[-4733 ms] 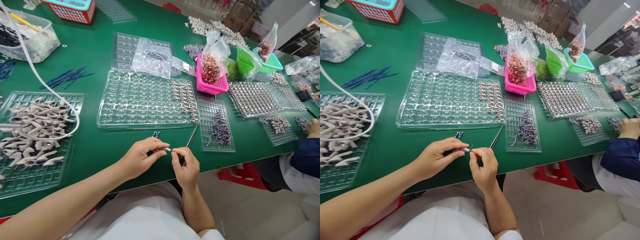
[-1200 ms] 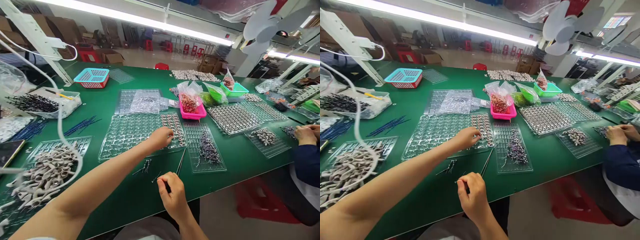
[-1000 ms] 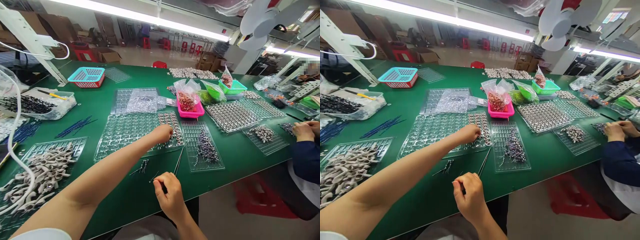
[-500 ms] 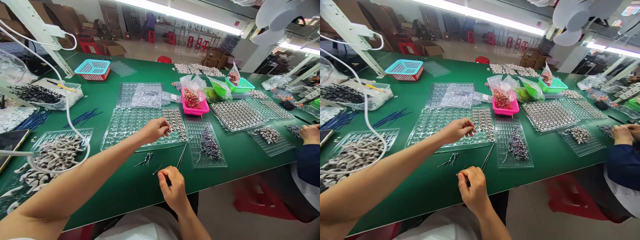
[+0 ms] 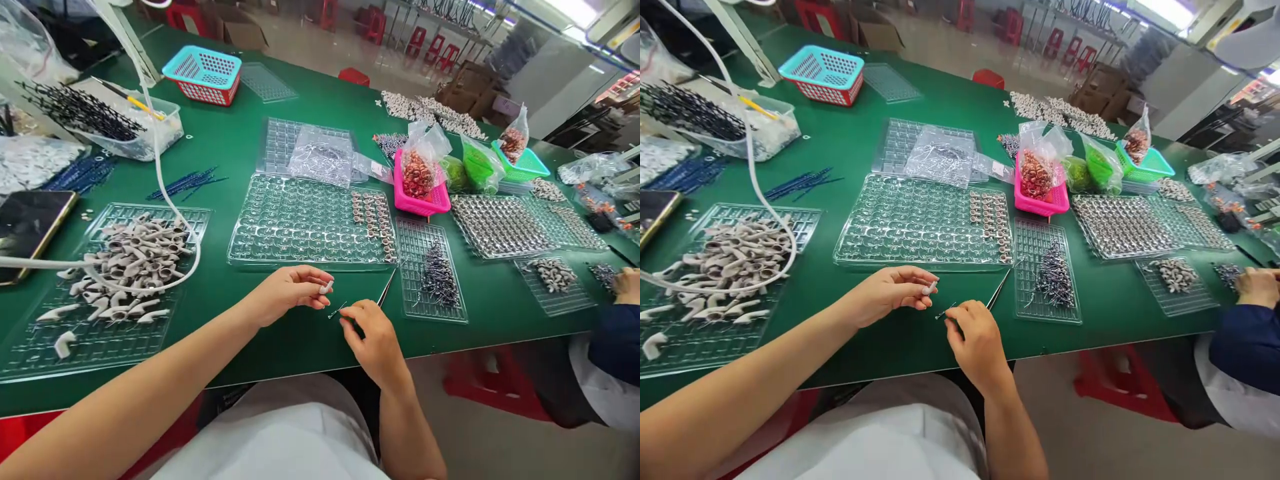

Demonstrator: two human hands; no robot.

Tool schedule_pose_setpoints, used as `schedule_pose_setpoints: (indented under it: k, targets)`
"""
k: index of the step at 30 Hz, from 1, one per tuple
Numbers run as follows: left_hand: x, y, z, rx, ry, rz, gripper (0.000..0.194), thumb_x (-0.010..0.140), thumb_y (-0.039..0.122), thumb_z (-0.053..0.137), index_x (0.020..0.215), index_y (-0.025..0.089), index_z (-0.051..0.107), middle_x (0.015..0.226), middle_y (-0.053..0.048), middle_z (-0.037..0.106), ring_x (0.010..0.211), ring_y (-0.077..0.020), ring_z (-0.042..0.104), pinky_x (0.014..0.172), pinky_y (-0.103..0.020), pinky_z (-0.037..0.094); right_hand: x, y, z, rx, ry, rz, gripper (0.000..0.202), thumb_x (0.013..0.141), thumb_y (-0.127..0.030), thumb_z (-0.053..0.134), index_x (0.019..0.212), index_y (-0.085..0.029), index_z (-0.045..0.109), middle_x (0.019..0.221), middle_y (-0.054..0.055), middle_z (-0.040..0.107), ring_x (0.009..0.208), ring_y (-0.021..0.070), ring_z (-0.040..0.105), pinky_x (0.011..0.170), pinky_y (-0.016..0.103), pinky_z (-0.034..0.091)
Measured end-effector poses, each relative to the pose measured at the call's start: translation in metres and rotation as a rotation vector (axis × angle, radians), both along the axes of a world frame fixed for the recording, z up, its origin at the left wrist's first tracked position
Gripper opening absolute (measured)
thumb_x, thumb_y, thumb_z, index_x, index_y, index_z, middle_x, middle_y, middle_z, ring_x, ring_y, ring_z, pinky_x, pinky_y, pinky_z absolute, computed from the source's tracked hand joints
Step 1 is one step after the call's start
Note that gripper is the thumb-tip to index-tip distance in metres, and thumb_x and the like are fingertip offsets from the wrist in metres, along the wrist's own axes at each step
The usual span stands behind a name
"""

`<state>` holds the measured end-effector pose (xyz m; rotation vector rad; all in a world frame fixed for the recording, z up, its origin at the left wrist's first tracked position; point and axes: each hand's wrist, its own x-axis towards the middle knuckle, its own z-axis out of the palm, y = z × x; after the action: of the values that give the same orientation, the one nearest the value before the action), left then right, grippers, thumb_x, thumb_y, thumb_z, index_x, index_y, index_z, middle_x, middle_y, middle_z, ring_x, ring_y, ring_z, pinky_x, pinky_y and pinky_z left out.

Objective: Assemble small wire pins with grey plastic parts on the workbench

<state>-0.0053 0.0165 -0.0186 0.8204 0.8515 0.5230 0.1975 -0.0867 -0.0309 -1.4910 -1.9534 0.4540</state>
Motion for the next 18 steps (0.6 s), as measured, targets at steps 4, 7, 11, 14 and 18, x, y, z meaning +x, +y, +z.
schedule_pose_setpoints:
  k: [4, 7, 11, 14, 18]
  targets:
    - [-0.001, 0.002, -0.004, -0.004, -0.04, -0.005, 0.023, 0.072, 0.022, 0.078, 0.094, 0.015, 0.075, 0.093, -0.006, 0.073, 0.078, -0.0157, 0.069, 0.078, -0.031, 0.059, -0.008, 0.004, 0.005, 0.005, -0.181, 0.067, 0.017, 0.094, -0.014, 0.052, 0.102, -0.02, 0.066, 0.088, 0.006, 0.064, 0.082, 0.0189, 0.061, 0.072, 0.033, 0.051]
    - [-0.003, 0.001, -0.003, -0.048, -0.074, 0.042, 0.017, 0.071, 0.016, 0.073, 0.088, 0.014, 0.075, 0.097, -0.007, 0.073, 0.079, -0.0152, 0.068, 0.084, -0.033, 0.057, -0.013, 0.006, 0.007, -0.021, -0.264, 0.084, 0.012, 0.095, -0.019, 0.055, 0.1, -0.02, 0.066, 0.088, 0.006, 0.065, 0.081, 0.0194, 0.061, 0.072, 0.033, 0.05]
    - [-0.002, -0.001, 0.0, -0.112, -0.116, 0.072, 0.013, 0.072, 0.017, 0.072, 0.085, 0.013, 0.074, 0.094, -0.007, 0.072, 0.08, -0.0163, 0.067, 0.089, -0.036, 0.055, -0.021, 0.007, 0.004, -0.045, -0.318, 0.065, 0.009, 0.095, -0.024, 0.057, 0.095, -0.02, 0.065, 0.086, 0.006, 0.064, 0.078, 0.0193, 0.061, 0.069, 0.032, 0.049]
    - [-0.001, -0.002, 0.002, -0.095, -0.12, 0.072, 0.017, 0.073, 0.025, 0.079, 0.084, 0.014, 0.072, 0.088, -0.005, 0.07, 0.081, -0.0165, 0.067, 0.09, -0.037, 0.054, -0.025, 0.007, 0.001, -0.063, -0.31, 0.042, 0.01, 0.094, -0.019, 0.055, 0.088, -0.02, 0.063, 0.083, 0.005, 0.062, 0.077, 0.0184, 0.06, 0.066, 0.03, 0.047]
    - [-0.001, -0.004, 0.0, -0.048, -0.1, 0.052, 0.024, 0.07, 0.028, 0.084, 0.081, 0.014, 0.068, 0.078, -0.002, 0.068, 0.078, -0.0154, 0.066, 0.087, -0.036, 0.053, -0.024, 0.004, -0.001, -0.041, -0.247, 0.019, 0.015, 0.092, -0.009, 0.049, 0.09, -0.02, 0.06, 0.082, 0.004, 0.062, 0.077, 0.0179, 0.058, 0.068, 0.03, 0.047]
